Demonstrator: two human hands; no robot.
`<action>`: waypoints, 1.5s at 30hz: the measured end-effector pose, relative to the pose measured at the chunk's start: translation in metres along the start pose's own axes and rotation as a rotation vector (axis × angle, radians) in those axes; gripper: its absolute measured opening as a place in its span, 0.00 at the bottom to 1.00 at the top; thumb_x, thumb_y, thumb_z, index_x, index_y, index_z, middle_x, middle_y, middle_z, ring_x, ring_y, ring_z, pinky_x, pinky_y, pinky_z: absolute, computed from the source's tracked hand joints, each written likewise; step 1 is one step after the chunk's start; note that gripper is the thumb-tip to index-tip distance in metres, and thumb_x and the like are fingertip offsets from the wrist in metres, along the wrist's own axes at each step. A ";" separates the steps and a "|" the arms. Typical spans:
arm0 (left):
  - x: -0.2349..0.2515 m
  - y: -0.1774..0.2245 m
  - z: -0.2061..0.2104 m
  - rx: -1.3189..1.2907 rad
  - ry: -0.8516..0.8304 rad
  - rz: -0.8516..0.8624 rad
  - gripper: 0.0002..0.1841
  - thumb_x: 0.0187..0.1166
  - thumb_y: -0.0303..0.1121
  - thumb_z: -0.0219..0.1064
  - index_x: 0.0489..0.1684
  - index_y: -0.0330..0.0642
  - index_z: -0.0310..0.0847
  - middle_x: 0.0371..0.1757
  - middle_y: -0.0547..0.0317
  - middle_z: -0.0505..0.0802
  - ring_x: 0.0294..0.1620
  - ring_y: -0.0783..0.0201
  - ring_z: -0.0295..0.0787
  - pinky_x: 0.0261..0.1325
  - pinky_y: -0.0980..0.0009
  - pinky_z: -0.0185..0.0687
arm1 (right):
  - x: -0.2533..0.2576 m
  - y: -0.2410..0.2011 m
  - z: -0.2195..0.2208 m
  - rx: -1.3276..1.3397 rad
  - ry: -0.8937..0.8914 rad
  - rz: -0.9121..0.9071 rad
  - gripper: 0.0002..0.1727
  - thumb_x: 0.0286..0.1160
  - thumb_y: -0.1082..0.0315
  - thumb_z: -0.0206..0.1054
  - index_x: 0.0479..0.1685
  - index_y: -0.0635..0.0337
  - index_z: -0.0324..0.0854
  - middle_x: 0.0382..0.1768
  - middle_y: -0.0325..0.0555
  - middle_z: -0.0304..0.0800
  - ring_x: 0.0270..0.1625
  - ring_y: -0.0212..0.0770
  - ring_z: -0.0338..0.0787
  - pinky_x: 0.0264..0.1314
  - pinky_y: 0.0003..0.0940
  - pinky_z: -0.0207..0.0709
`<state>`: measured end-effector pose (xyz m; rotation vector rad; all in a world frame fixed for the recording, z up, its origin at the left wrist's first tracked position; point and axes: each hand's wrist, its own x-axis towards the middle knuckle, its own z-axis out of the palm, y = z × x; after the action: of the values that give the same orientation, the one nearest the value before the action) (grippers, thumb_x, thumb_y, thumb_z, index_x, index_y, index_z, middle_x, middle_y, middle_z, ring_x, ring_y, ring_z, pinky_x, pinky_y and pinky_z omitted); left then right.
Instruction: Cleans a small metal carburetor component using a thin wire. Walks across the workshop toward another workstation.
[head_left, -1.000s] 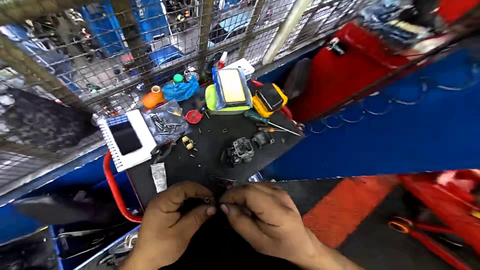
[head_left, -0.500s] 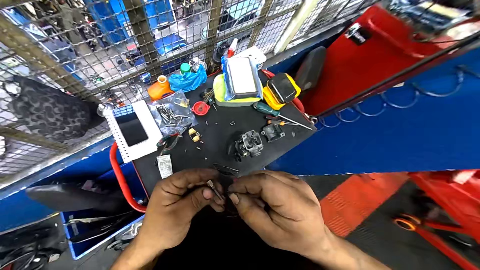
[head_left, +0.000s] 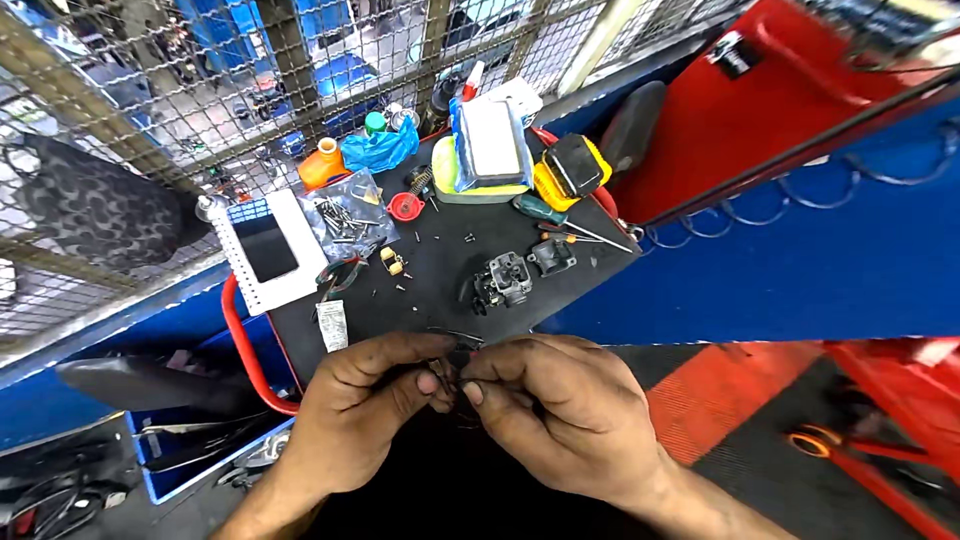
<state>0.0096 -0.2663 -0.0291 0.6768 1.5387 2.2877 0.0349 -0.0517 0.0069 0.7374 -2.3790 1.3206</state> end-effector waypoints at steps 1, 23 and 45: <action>0.000 0.000 0.000 0.003 0.002 -0.002 0.12 0.84 0.27 0.66 0.61 0.37 0.87 0.45 0.53 0.93 0.42 0.65 0.92 0.50 0.69 0.92 | 0.000 0.000 0.000 0.004 -0.001 0.000 0.05 0.77 0.68 0.67 0.37 0.57 0.87 0.27 0.30 0.86 0.30 0.19 0.82 0.32 0.14 0.77; -0.013 0.000 -0.034 0.071 0.209 0.005 0.17 0.86 0.36 0.67 0.68 0.42 0.83 0.46 0.51 0.91 0.39 0.59 0.91 0.45 0.61 0.94 | 0.000 0.018 0.002 0.121 0.003 0.129 0.04 0.78 0.68 0.66 0.39 0.56 0.86 0.23 0.26 0.80 0.23 0.18 0.74 0.23 0.12 0.70; -0.058 -0.049 -0.077 0.283 0.497 -0.190 0.12 0.82 0.28 0.64 0.59 0.37 0.87 0.48 0.46 0.94 0.43 0.50 0.95 0.48 0.57 0.96 | 0.016 0.153 0.062 -0.018 -0.677 0.493 0.10 0.77 0.62 0.64 0.43 0.48 0.91 0.35 0.33 0.92 0.38 0.31 0.90 0.44 0.41 0.86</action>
<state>0.0167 -0.3365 -0.1105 0.0023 2.0697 2.2160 -0.0684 -0.0418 -0.1230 0.6962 -3.2730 1.3722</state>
